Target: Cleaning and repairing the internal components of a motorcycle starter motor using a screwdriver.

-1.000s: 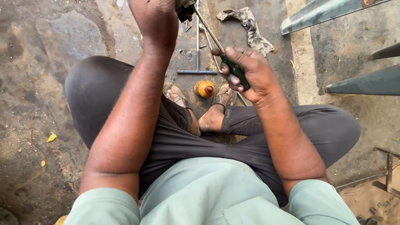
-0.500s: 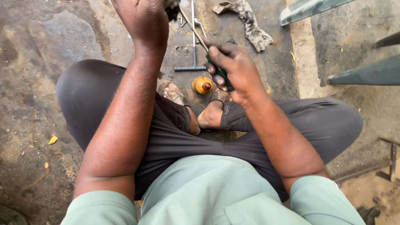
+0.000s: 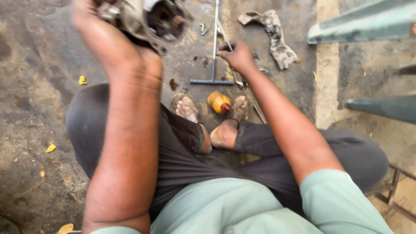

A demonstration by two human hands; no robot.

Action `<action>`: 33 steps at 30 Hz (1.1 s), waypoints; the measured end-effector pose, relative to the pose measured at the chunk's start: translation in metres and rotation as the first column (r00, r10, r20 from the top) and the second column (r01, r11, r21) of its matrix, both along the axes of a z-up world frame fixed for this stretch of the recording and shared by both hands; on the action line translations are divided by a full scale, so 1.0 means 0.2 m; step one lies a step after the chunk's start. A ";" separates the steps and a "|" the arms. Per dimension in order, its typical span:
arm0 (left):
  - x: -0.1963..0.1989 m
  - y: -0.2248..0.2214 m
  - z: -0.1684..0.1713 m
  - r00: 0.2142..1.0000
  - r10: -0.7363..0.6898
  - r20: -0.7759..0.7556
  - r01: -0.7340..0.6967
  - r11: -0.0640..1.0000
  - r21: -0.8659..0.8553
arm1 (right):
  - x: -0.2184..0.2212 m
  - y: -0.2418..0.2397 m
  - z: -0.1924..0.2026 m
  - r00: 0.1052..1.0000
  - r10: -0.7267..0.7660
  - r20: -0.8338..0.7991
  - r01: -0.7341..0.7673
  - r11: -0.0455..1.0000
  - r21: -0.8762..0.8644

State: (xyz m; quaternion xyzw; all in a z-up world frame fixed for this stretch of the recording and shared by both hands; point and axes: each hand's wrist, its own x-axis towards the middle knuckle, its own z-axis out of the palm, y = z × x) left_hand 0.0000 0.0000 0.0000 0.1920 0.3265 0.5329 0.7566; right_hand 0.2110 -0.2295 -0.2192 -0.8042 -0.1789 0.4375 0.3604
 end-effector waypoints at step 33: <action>0.45 -0.09 -0.18 0.850 -0.515 -0.110 0.422 0.791 -0.443 | 0.19 0.76 -0.22 0.718 0.637 0.282 -0.445 0.730 -0.518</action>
